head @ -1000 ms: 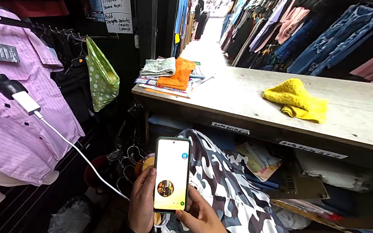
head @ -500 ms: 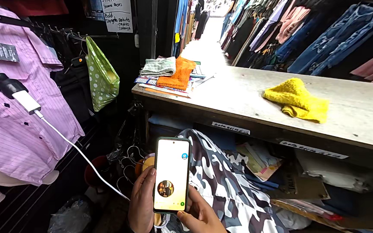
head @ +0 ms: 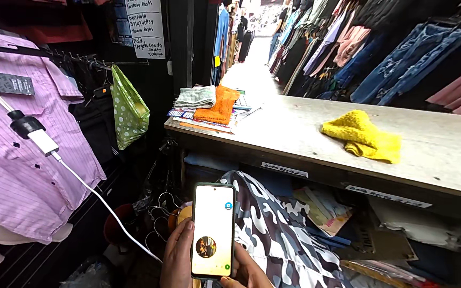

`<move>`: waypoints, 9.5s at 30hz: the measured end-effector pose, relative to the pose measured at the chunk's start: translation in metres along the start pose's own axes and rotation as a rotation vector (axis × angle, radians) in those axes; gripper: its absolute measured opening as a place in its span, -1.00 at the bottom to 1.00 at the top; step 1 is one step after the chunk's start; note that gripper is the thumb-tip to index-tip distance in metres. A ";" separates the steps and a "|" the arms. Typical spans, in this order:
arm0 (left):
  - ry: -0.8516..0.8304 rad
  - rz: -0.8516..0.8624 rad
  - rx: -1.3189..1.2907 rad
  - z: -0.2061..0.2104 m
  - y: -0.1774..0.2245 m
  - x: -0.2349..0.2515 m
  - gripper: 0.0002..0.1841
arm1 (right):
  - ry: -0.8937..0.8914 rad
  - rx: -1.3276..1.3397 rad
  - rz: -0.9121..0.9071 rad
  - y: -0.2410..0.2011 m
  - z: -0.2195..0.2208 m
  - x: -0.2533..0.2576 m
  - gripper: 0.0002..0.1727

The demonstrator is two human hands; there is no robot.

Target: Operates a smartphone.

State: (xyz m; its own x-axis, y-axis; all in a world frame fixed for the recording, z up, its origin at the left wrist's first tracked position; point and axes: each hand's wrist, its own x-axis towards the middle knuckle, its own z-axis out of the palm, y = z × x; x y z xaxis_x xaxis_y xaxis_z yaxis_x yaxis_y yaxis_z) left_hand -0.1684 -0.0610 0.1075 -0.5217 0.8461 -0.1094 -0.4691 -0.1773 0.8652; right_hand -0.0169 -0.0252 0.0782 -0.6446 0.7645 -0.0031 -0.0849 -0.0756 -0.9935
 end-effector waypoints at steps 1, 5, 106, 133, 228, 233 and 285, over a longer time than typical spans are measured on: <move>0.001 -0.001 0.002 0.000 0.000 0.000 -0.59 | 0.000 0.000 0.000 0.000 0.000 0.000 -0.28; 0.012 -0.001 0.016 0.001 0.001 0.000 -0.59 | 0.003 -0.005 -0.005 0.001 0.000 0.000 -0.29; -0.024 -0.029 -0.009 -0.005 -0.006 0.000 -0.59 | -0.001 0.019 -0.120 0.004 -0.007 0.001 -0.42; -0.002 -0.024 0.014 -0.010 -0.009 -0.001 -0.56 | -0.019 -0.030 -0.122 0.003 -0.004 -0.001 -0.36; 0.047 0.019 0.020 -0.003 -0.004 -0.003 -0.60 | 0.185 -0.741 -0.787 0.026 -0.002 0.009 -0.74; 0.041 -0.003 0.022 -0.003 0.000 -0.003 -0.59 | 0.227 -0.661 -0.766 0.022 -0.005 0.011 -0.74; 0.016 -0.002 0.028 -0.001 0.003 -0.002 -0.57 | 0.447 -0.699 -0.713 0.000 -0.008 0.024 -0.65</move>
State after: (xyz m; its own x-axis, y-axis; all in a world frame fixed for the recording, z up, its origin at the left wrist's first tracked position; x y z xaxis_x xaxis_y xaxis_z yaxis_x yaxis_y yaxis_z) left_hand -0.1687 -0.0637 0.1098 -0.5323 0.8382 -0.1189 -0.4504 -0.1615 0.8781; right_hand -0.0264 -0.0020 0.0772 -0.2724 0.6621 0.6982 0.2120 0.7491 -0.6276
